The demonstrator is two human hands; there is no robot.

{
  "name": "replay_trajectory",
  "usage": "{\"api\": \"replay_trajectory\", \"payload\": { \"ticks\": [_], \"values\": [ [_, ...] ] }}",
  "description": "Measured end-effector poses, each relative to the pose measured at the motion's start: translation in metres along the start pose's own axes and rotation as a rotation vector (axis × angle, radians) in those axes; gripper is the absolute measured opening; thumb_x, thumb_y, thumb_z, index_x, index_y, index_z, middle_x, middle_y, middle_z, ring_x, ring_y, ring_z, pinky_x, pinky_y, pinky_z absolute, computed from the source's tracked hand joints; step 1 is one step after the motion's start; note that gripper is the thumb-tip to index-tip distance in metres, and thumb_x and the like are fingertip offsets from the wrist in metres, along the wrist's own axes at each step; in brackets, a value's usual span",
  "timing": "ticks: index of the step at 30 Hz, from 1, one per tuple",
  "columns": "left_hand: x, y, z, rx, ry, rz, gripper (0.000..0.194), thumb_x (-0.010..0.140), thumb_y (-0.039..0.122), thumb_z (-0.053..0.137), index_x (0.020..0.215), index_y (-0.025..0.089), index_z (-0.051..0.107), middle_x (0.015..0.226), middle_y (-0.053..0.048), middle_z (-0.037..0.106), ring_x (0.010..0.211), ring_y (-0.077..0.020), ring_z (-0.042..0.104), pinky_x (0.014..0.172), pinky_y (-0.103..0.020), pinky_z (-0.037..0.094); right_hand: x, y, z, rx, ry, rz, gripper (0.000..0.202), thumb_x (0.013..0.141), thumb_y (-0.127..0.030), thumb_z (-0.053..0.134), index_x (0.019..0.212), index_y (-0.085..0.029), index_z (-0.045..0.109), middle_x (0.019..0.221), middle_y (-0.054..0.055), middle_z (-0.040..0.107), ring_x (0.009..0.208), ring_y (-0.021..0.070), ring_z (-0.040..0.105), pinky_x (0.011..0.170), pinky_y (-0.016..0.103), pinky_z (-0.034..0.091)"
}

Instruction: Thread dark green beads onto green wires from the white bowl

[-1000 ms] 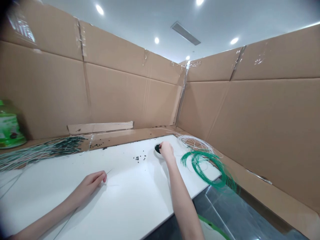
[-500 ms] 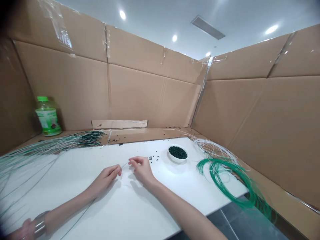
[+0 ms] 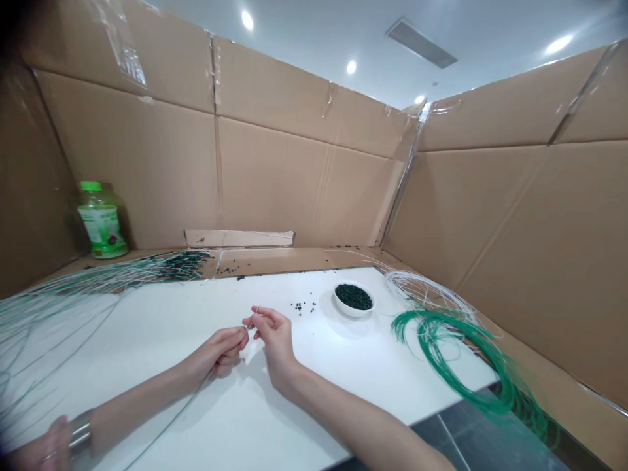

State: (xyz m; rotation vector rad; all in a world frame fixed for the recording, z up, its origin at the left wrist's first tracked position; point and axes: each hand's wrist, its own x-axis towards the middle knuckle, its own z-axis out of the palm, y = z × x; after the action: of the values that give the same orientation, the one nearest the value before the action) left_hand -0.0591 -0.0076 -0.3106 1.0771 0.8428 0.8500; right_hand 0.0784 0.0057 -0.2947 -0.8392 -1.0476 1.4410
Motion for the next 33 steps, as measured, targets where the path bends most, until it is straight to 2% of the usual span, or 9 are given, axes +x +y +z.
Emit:
{"api": "replay_trajectory", "payload": {
  "ticks": [4, 7, 11, 14, 16, 19, 22, 25, 33],
  "values": [
    [0.0, -0.001, -0.001, 0.041, -0.011, -0.006, 0.053, 0.066, 0.067, 0.061, 0.068, 0.019, 0.04, 0.047, 0.012, 0.014, 0.041, -0.0031, 0.007, 0.038, -0.017, 0.006, 0.0, 0.004, -0.001, 0.077, -0.003, 0.018, 0.022, 0.067, -0.036, 0.072, 0.074, -0.018, 0.062, 0.069, 0.002, 0.068, 0.058, 0.0107, 0.056, 0.057, 0.024, 0.039],
    [-0.002, 0.001, 0.0, 0.109, -0.008, -0.001, 0.052, 0.067, 0.066, 0.06, 0.068, 0.018, 0.043, 0.049, 0.011, 0.017, 0.041, -0.0034, 0.01, 0.038, -0.017, 0.01, 0.0, 0.005, 0.0, 0.113, -0.003, 0.003, 0.024, 0.067, -0.038, 0.073, 0.07, -0.017, 0.062, 0.07, 0.002, 0.067, 0.064, 0.0114, 0.057, 0.058, 0.023, 0.04],
    [0.002, 0.012, -0.003, 0.26, 0.045, 0.058, 0.054, 0.069, 0.067, 0.053, 0.075, 0.014, 0.052, 0.058, 0.004, 0.039, 0.05, -0.008, 0.039, 0.048, -0.021, 0.034, 0.007, -0.007, -0.003, 0.166, 0.015, -0.051, 0.023, 0.066, -0.035, 0.074, 0.068, -0.017, 0.062, 0.071, 0.001, 0.065, 0.071, 0.0113, 0.059, 0.065, 0.022, 0.042],
    [0.019, 0.023, -0.008, 0.432, 0.161, 0.156, 0.048, 0.073, 0.06, 0.05, 0.081, 0.013, 0.054, 0.069, -0.001, 0.049, 0.062, -0.0123, 0.048, 0.056, -0.024, 0.038, 0.021, -0.026, -0.015, 0.225, 0.041, -0.115, 0.026, 0.062, -0.037, 0.076, 0.066, -0.017, 0.06, 0.065, -0.001, 0.061, 0.066, 0.01, 0.056, 0.062, 0.022, 0.043],
    [0.039, 0.028, -0.01, 0.574, 0.237, 0.239, 0.039, 0.074, 0.051, 0.054, 0.082, 0.013, 0.056, 0.075, -0.003, 0.054, 0.066, -0.0136, 0.049, 0.06, -0.025, 0.038, 0.031, -0.039, -0.026, 0.268, 0.08, -0.164, 0.028, 0.059, -0.039, 0.077, 0.068, -0.018, 0.06, 0.064, -0.003, 0.057, 0.062, 0.0085, 0.053, 0.061, 0.022, 0.043],
    [0.073, 0.031, -0.006, 0.793, 0.286, 0.349, 0.027, 0.073, 0.039, 0.062, 0.081, 0.013, 0.061, 0.087, -0.006, 0.059, 0.077, -0.0166, 0.052, 0.074, -0.031, 0.042, 0.046, -0.053, -0.043, 0.318, 0.145, -0.208, 0.033, 0.055, -0.039, 0.079, 0.073, -0.019, 0.06, 0.065, -0.004, 0.056, 0.06, 0.0077, 0.051, 0.063, 0.023, 0.046],
    [0.103, 0.027, 0.004, 0.975, 0.269, 0.393, 0.023, 0.079, 0.033, 0.063, 0.089, 0.012, 0.062, 0.088, -0.005, 0.061, 0.08, -0.0163, 0.056, 0.081, -0.036, 0.045, 0.054, -0.057, -0.055, 0.341, 0.174, -0.222, 0.033, 0.055, -0.039, 0.079, 0.073, -0.019, 0.059, 0.065, -0.004, 0.055, 0.06, 0.008, 0.052, 0.063, 0.023, 0.047],
    [0.121, 0.019, 0.014, 1.101, 0.235, 0.412, 0.024, 0.087, 0.034, 0.057, 0.097, 0.012, 0.06, 0.093, -0.005, 0.062, 0.085, -0.0163, 0.059, 0.08, -0.037, 0.049, 0.056, -0.056, -0.059, 0.348, 0.166, -0.224, 0.031, 0.057, -0.037, 0.078, 0.074, -0.02, 0.06, 0.064, -0.004, 0.055, 0.059, 0.0079, 0.051, 0.061, 0.023, 0.047],
    [0.137, 0.005, 0.017, 1.179, 0.189, 0.494, 0.026, 0.09, 0.034, 0.053, 0.104, 0.013, 0.059, 0.1, -0.006, 0.062, 0.086, -0.0159, 0.061, 0.077, -0.036, 0.053, 0.051, -0.053, -0.051, 0.316, 0.093, -0.17, 0.027, 0.055, -0.034, 0.079, 0.067, -0.018, 0.061, 0.055, -0.005, 0.049, 0.053, 0.0076, 0.047, 0.053, 0.022, 0.042]
  ]
}}
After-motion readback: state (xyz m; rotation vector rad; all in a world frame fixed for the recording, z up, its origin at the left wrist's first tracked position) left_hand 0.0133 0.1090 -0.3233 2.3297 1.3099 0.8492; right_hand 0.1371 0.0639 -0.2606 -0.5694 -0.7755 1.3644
